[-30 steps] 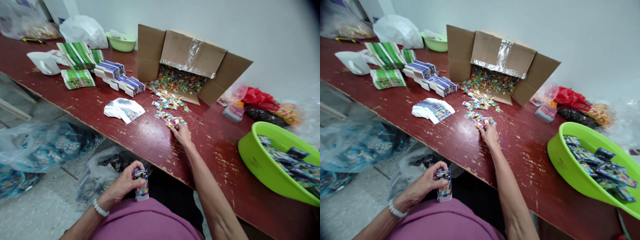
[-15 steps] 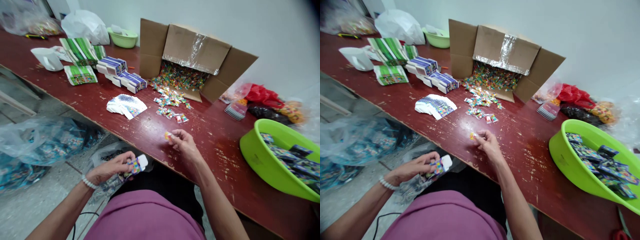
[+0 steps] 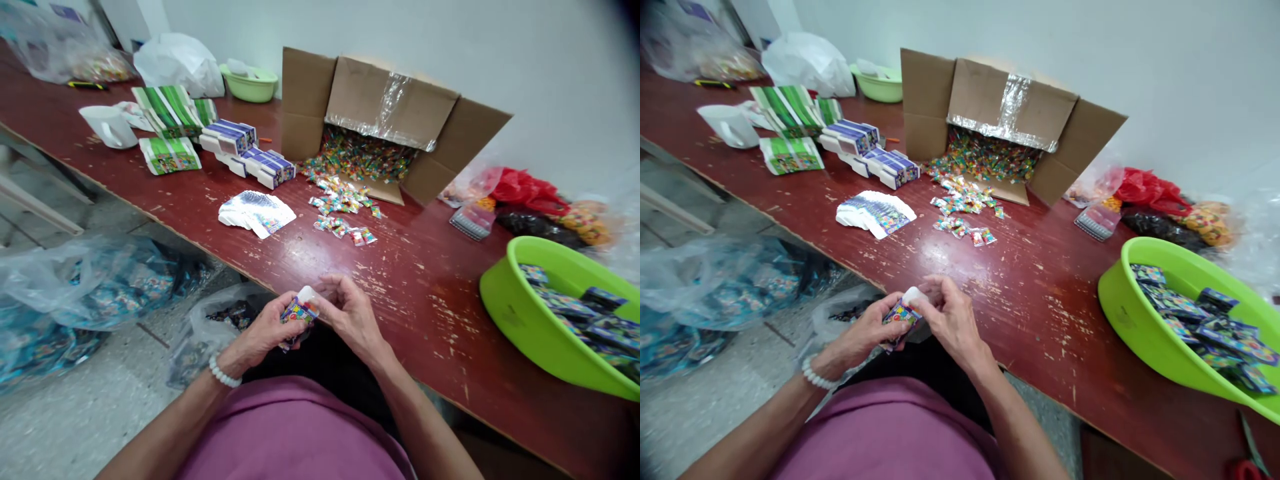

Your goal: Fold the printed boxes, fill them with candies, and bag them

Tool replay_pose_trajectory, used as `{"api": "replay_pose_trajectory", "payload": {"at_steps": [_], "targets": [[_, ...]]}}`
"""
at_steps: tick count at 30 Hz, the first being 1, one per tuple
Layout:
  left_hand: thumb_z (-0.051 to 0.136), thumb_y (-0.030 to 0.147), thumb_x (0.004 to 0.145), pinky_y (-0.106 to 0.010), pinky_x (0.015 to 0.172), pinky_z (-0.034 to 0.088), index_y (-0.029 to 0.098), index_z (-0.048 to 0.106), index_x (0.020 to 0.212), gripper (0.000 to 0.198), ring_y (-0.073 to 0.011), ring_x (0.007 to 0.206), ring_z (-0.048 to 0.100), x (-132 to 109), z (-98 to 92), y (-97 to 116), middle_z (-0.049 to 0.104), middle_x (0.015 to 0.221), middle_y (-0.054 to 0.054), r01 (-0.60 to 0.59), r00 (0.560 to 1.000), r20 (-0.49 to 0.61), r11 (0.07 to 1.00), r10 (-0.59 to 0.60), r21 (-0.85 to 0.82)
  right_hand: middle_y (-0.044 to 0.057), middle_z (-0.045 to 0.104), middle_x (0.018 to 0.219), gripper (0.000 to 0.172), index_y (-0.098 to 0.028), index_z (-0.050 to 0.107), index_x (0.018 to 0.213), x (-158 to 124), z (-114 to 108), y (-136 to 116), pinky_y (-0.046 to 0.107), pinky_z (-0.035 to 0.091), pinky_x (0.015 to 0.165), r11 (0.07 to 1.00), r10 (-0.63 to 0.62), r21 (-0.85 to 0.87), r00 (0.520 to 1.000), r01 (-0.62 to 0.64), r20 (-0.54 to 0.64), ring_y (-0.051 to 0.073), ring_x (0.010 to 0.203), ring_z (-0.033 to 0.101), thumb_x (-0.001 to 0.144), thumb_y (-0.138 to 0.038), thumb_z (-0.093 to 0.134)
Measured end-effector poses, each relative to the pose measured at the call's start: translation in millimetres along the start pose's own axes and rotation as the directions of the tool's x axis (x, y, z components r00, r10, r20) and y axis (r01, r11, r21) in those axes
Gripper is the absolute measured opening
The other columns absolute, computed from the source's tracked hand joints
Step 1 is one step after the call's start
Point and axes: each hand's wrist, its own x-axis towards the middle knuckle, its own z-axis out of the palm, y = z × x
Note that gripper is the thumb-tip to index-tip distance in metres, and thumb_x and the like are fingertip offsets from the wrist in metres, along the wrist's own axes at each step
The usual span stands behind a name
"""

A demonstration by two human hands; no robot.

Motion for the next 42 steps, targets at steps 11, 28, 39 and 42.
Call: {"api": "replay_pose_trajectory", "payload": {"at_steps": [11,28,39,42], "targets": [[0.065,0.057,0.081,-0.024,0.045,0.05,0.013,0.069,0.086,0.045,-0.0141,0.052,0.058,4.6,15.3,1.4,0.065,0.069,-0.004,-0.032,0.987,-0.16,0.955,-0.016,-0.295,-0.001,0.067,0.08,0.037,-0.02,0.066,0.099,-9.2,2.4,2.3,0.022,0.046,0.06,0.861,0.267,0.409,0.953,-0.301,0.14,0.011,0.066,0.059,0.071,-0.039,0.082],[0.068,0.052,0.085,-0.022,0.04,0.049,0.018,0.071,0.107,0.041,-0.0116,0.046,0.059,9.5,20.2,0.1,0.067,0.072,-0.001,0.106,0.985,-0.056,0.829,-0.162,-0.549,0.006,0.077,0.097,0.014,-0.02,0.074,0.086,-11.8,1.4,3.0,0.03,0.056,0.076,0.991,-0.135,0.032,0.984,0.132,0.116,0.02,0.086,0.071,0.09,-0.029,0.064],[0.066,0.06,0.082,-0.022,0.041,0.049,0.014,0.074,0.11,0.055,-0.0123,0.049,0.059,11.5,18.1,-2.6,0.069,0.07,-0.004,0.125,0.972,-0.125,0.886,-0.2,-0.446,0.006,0.078,0.098,0.013,-0.018,0.068,0.076,-5.1,6.0,8.4,0.027,0.055,0.066,0.958,0.081,0.26,0.985,-0.12,0.155,0.017,0.077,0.071,0.082,-0.029,0.072],[0.073,0.047,0.079,-0.023,0.039,0.049,0.016,0.075,0.105,0.041,-0.0131,0.049,0.059,13.0,17.7,-1.9,0.067,0.07,-0.002,0.12,0.963,-0.148,0.853,-0.224,-0.508,0.005,0.075,0.105,0.012,-0.021,0.072,0.086,-8.5,3.6,7.9,0.032,0.053,0.084,0.994,-0.06,0.101,0.978,0.04,0.2,0.019,0.093,0.07,0.09,-0.029,0.064]]}}
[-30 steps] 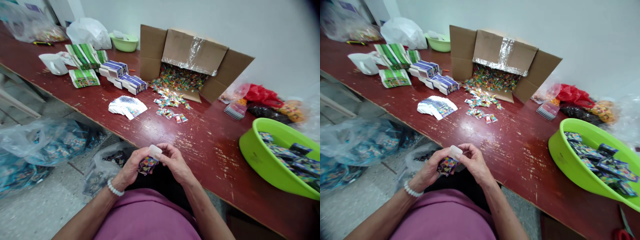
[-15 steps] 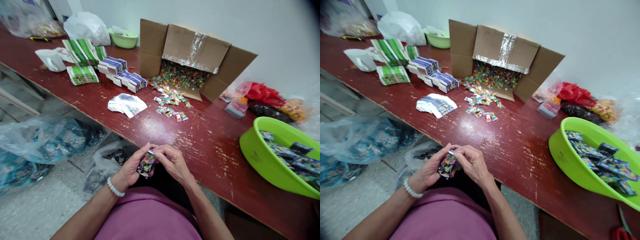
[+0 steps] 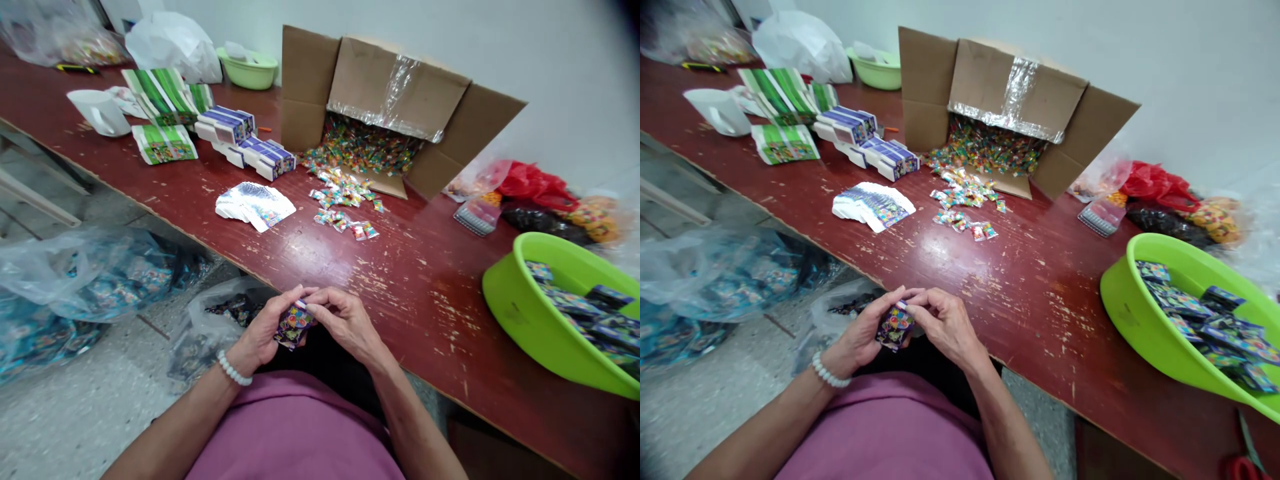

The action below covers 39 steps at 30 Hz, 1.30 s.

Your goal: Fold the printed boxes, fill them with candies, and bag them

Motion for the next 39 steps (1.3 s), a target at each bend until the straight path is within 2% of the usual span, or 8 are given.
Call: {"api": "replay_pose_trajectory", "payload": {"at_steps": [5,9,13,16,20,24,27,39], "targets": [[0.07,0.038,0.076,-0.023,0.04,0.049,0.016,0.074,0.106,0.037,-0.0132,0.05,0.059,0.4,-2.0,-0.2,0.071,0.081,-0.005,-0.036,0.998,-0.058,0.999,0.035,-0.019,0.005,0.069,0.111,0.016,-0.026,0.071,0.106,-5.6,8.4,13.4,0.034,0.049,0.097,0.989,-0.091,-0.118,0.996,0.092,0.011,0.019,0.106,0.065,0.092,-0.029,0.064],[0.067,0.043,0.078,-0.025,0.051,0.052,0.017,0.075,0.104,0.038,-0.0165,0.063,0.063,-1.6,-23.0,4.6,0.072,0.088,-0.006,-0.249,0.945,-0.149,0.935,0.292,0.252,0.007,0.065,0.116,0.019,-0.024,0.072,0.104,-1.4,4.9,26.0,0.033,0.05,0.092,0.993,-0.051,-0.113,0.996,0.042,-0.076,0.019,0.102,0.064,0.088,-0.031,0.067],[0.068,0.046,0.081,-0.026,0.077,0.051,0.02,0.073,0.112,0.041,-0.0185,0.084,0.065,-3.5,-68.4,21.6,0.073,0.096,-0.004,-0.341,0.789,-0.165,0.645,0.592,0.684,0.002,0.068,0.082,0.031,-0.02,0.069,0.104,8.1,-15.4,38.6,0.027,0.05,0.061,0.981,0.167,-0.03,0.921,-0.19,-0.353,0.014,0.065,0.06,0.083,-0.041,0.067],[0.063,0.047,0.084,-0.029,0.085,0.048,0.02,0.071,0.114,0.04,-0.019,0.089,0.063,-1.7,-97.0,40.9,0.072,0.1,-0.004,-0.285,0.623,-0.157,0.41,0.766,0.866,0.001,0.065,0.071,0.034,-0.017,0.068,0.101,11.9,-24.6,46.7,0.024,0.046,0.053,0.969,0.228,0.011,0.884,-0.245,-0.408,0.013,0.058,0.057,0.081,-0.045,0.067],[0.052,0.04,0.092,-0.032,0.088,0.047,0.019,0.067,0.116,0.035,-0.0194,0.088,0.063,22.2,-96.1,75.7,0.071,0.103,-0.005,-0.226,0.482,-0.024,0.15,0.876,0.962,0.005,0.069,0.077,0.033,-0.016,0.07,0.102,11.6,-23.8,50.8,0.025,0.048,0.056,0.961,0.191,-0.112,0.898,-0.254,-0.397,0.016,0.068,0.063,0.083,-0.044,0.065],[0.05,0.043,0.094,-0.048,0.1,0.036,0.019,0.056,0.137,0.05,-0.0349,0.119,0.05,69.5,-67.5,111.2,0.059,0.134,-0.015,0.038,0.557,0.215,-0.283,0.802,0.958,0.006,0.072,0.082,0.032,-0.017,0.071,0.103,9.1,-22.5,54.1,0.027,0.05,0.059,0.947,0.167,-0.191,0.901,-0.26,-0.4,0.018,0.072,0.064,0.086,-0.043,0.063],[0.046,0.052,0.096,-0.057,0.099,0.032,0.014,0.046,0.144,0.061,-0.0444,0.127,0.039,98.6,-53.7,125.5,0.046,0.143,-0.023,0.158,0.67,0.212,-0.416,0.711,0.895,0.006,0.072,0.084,0.033,-0.017,0.071,0.104,7.3,-23.1,57.8,0.028,0.05,0.06,0.945,0.158,-0.201,0.898,-0.259,-0.412,0.017,0.07,0.063,0.087,-0.043,0.063],[0.068,0.043,0.084,-0.057,0.097,0.035,0.016,0.061,0.123,0.048,-0.0424,0.12,0.045,114.7,-47.1,162.5,0.053,0.128,-0.021,0.156,0.804,0.114,-0.392,0.584,0.907,0.005,0.073,0.081,0.026,-0.02,0.071,0.099,9.0,-21.1,59.9,0.029,0.05,0.062,0.946,0.081,-0.26,0.915,-0.196,-0.395,0.018,0.068,0.065,0.089,-0.042,0.061]]}}
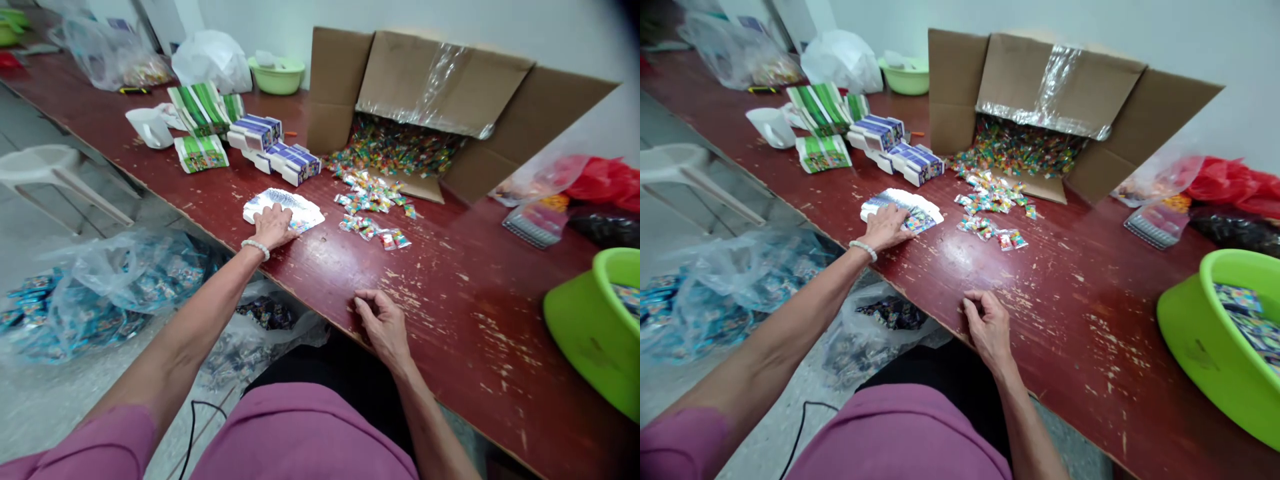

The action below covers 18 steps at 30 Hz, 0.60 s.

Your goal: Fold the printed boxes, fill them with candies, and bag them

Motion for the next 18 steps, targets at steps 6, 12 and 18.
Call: {"api": "replay_pose_trajectory", "payload": {"at_steps": [6,12,18], "targets": [[0.076,0.029,0.073,-0.054,0.097,0.035,0.017,0.062,0.112,0.043,-0.0419,0.121,0.045,-2.2,-5.9,6.9,0.056,0.124,-0.019,-0.016,0.996,-0.094,0.993,0.005,-0.116,0.005,0.072,0.082,0.024,-0.02,0.071,0.094,-0.7,2.9,0.7,0.032,0.051,0.068,0.999,-0.044,0.017,0.998,0.044,-0.037,0.019,0.071,0.065,0.088,-0.041,0.061],[0.062,0.035,0.085,-0.031,0.073,0.045,0.021,0.057,0.095,0.018,-0.0217,0.082,0.062,-52.8,3.5,19.9,0.066,0.087,-0.003,-0.085,0.987,-0.157,0.901,0.019,-0.425,0.005,0.071,0.088,0.043,-0.018,0.064,0.11,4.1,2.7,-8.0,0.024,0.047,0.051,0.936,0.181,0.302,0.983,-0.182,0.032,0.016,0.066,0.062,0.081,-0.049,0.069],[0.081,0.035,0.071,-0.023,0.06,0.044,0.018,0.059,0.091,0.034,-0.0144,0.066,0.062,-140.2,14.1,50.0,0.067,0.078,0.0,0.255,0.915,0.302,0.196,0.267,-0.947,0.004,0.072,0.093,0.048,-0.02,0.06,0.113,1.5,9.9,-42.7,0.025,0.052,0.06,0.726,0.216,0.654,0.973,-0.213,0.077,0.015,0.07,0.065,0.075,-0.046,0.076]]}}
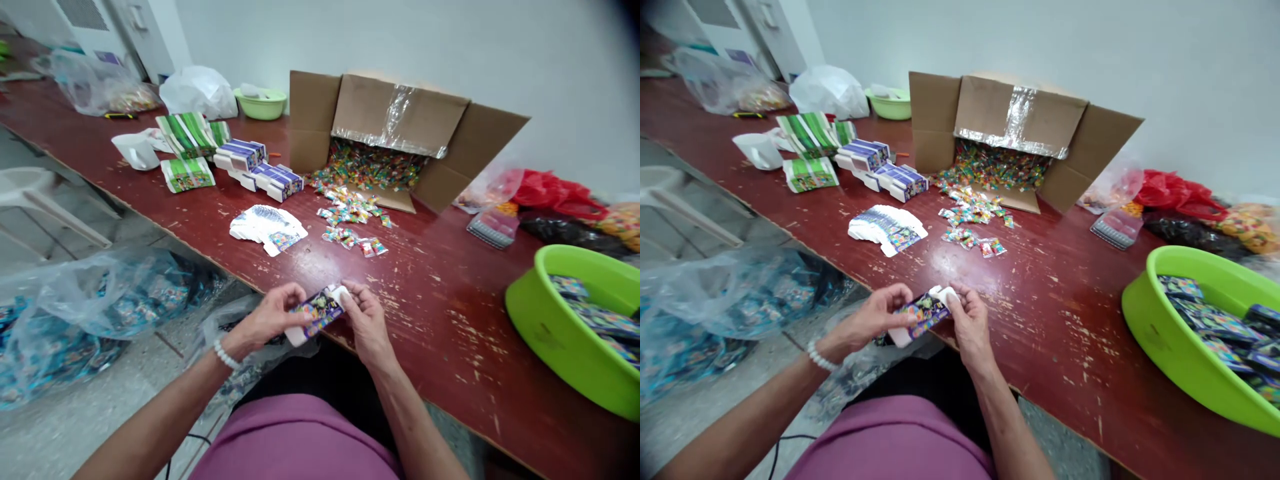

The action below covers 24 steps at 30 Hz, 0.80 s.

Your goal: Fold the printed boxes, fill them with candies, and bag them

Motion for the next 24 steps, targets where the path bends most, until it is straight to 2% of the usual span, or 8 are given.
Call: {"api": "replay_pose_trajectory", "payload": {"at_steps": [2,4,6,7,15,20,22,24], "targets": [[0.081,0.035,0.071,-0.025,0.066,0.047,0.016,0.065,0.103,0.041,-0.0169,0.075,0.066,-15.6,13.2,-3.3,0.071,0.093,-0.007,0.194,0.949,0.284,0.963,-0.137,-0.184,0.002,0.07,0.083,0.036,-0.02,0.063,0.105,-7.1,6.4,-5.8,0.025,0.051,0.06,0.999,-0.024,-0.036,0.997,0.027,0.072,0.014,0.066,0.062,0.08,-0.045,0.072],[0.08,0.035,0.073,-0.03,0.075,0.051,0.015,0.066,0.112,0.047,-0.0213,0.084,0.07,-24.1,22.2,-4.8,0.072,0.103,-0.012,0.351,0.842,0.513,0.892,-0.167,-0.286,0.0,0.068,0.077,0.032,-0.02,0.064,0.102,-14.0,8.6,-11.4,0.024,0.048,0.056,0.992,-0.041,-0.117,0.99,0.057,0.134,0.013,0.061,0.059,0.083,-0.045,0.069],[0.077,0.039,0.074,-0.035,0.078,0.053,0.014,0.068,0.113,0.048,-0.0239,0.081,0.072,-27.0,28.5,-6.4,0.073,0.1,-0.014,0.441,0.771,0.621,0.821,-0.139,-0.363,-0.001,0.066,0.074,0.03,-0.021,0.065,0.102,-19.5,7.7,-17.0,0.023,0.045,0.054,0.98,-0.055,-0.177,0.981,0.089,0.188,0.012,0.059,0.056,0.085,-0.046,0.067],[0.077,0.041,0.074,-0.035,0.077,0.054,0.014,0.068,0.112,0.048,-0.0238,0.077,0.073,-27.1,31.1,-7.5,0.073,0.096,-0.013,0.456,0.763,0.633,0.801,-0.127,-0.389,-0.002,0.065,0.072,0.03,-0.021,0.065,0.102,-21.7,6.7,-19.6,0.023,0.044,0.053,0.976,-0.059,-0.192,0.976,0.101,0.212,0.012,0.057,0.056,0.086,-0.046,0.066],[0.086,0.039,0.064,-0.024,0.056,0.052,0.013,0.068,0.091,0.042,-0.0176,0.059,0.069,-25.0,44.1,-10.2,0.07,0.073,-0.006,0.313,0.879,0.463,0.873,-0.117,-0.374,-0.002,0.063,0.076,0.032,-0.023,0.061,0.11,-28.5,2.4,-29.3,0.021,0.042,0.046,0.99,0.0,-0.136,0.95,0.045,0.312,0.009,0.049,0.052,0.087,-0.047,0.065],[0.082,0.039,0.071,-0.029,0.054,0.056,0.014,0.066,0.09,0.036,-0.0176,0.053,0.067,-26.6,45.3,-5.5,0.07,0.069,-0.005,0.242,0.952,0.266,0.9,-0.149,-0.362,0.003,0.067,0.103,0.05,-0.027,0.057,0.123,-30.1,2.4,-25.9,0.023,0.053,0.062,1.0,0.019,-0.017,0.968,-0.015,0.249,0.011,0.067,0.062,0.08,-0.045,0.073],[0.082,0.04,0.071,-0.03,0.051,0.055,0.014,0.065,0.093,0.038,-0.0179,0.051,0.065,-25.9,47.5,-6.5,0.07,0.069,-0.006,0.225,0.965,0.21,0.899,-0.154,-0.375,0.004,0.069,0.097,0.045,-0.023,0.062,0.117,-32.0,2.3,-21.1,0.024,0.053,0.064,0.998,0.054,-0.038,0.951,-0.044,0.303,0.013,0.069,0.063,0.081,-0.045,0.074],[0.083,0.041,0.07,-0.029,0.051,0.054,0.013,0.065,0.091,0.039,-0.0172,0.05,0.064,-23.7,50.9,-9.4,0.07,0.067,-0.005,0.206,0.975,0.164,0.9,-0.153,-0.385,0.0,0.066,0.074,0.034,-0.02,0.067,0.105,-34.0,2.7,-15.5,0.023,0.05,0.054,0.994,0.098,-0.075,0.938,-0.077,0.331,0.011,0.055,0.058,0.084,-0.046,0.069]]}}
